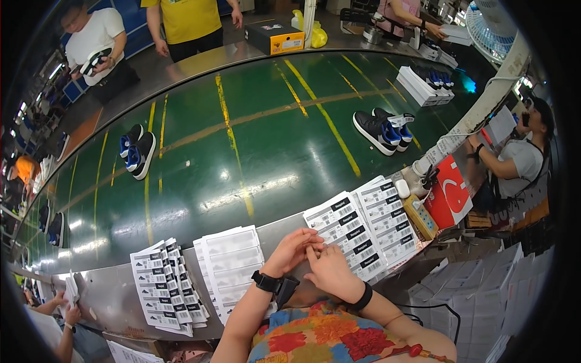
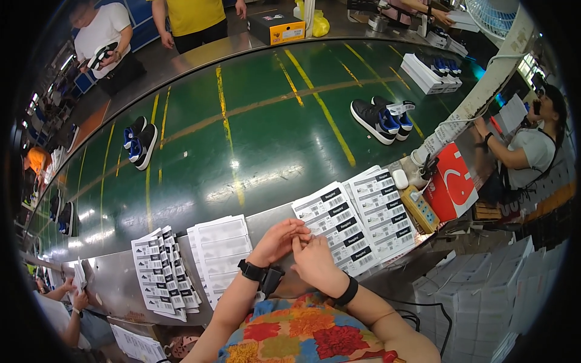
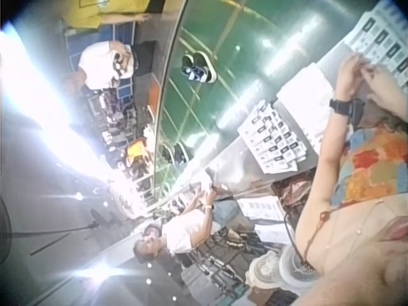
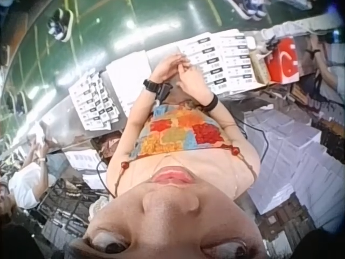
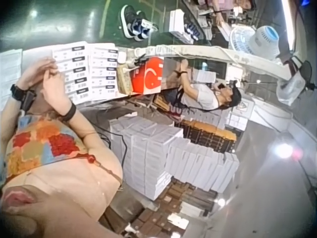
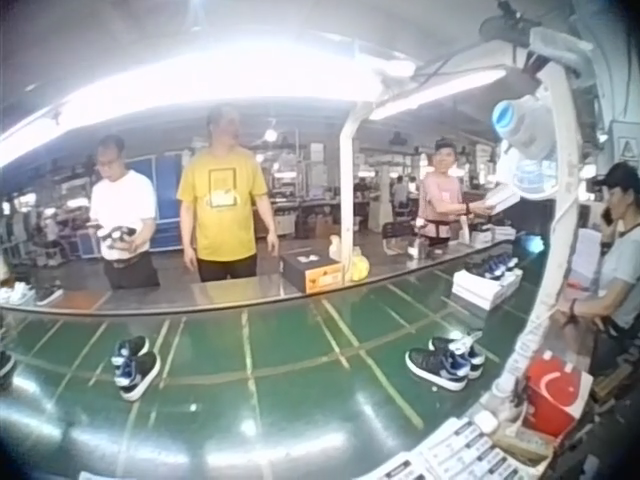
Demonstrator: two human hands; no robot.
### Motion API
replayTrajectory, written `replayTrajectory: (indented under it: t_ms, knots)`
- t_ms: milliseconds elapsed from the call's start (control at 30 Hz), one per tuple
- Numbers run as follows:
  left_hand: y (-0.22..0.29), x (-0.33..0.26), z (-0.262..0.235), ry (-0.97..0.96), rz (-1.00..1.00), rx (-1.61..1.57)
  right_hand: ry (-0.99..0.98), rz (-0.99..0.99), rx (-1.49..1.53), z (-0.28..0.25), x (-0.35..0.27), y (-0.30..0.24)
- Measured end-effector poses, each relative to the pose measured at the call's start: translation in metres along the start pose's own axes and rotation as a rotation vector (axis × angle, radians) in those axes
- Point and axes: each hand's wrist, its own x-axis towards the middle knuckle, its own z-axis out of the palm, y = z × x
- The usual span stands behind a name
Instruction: Inspecting shoes, stuffing them with paper, and applying barcode labels on a manufacturing production line.
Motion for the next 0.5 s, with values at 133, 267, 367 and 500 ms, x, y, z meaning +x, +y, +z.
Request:
replayTrajectory:
  t_ms: [133, 267, 367, 500]
  knots:
    - [0.0005, -0.0007, -0.0005, -0.002, -0.003, -0.037, -0.003, -0.002, 0.000, 0.0009, 0.0001, 0.0003]
    - [0.0003, -0.0001, -0.0014, 0.000, -0.007, -0.039, 0.086, -0.028, -0.058, 0.0020, -0.0005, -0.0010]
    - [0.0005, 0.0000, -0.0016, 0.012, -0.015, -0.034, 0.068, -0.015, -0.033, 0.0006, -0.0006, -0.0011]
    - [0.0003, 0.0000, -0.0032, 0.025, -0.010, 0.006, 0.066, -0.012, -0.014, 0.0011, -0.0006, -0.0013]
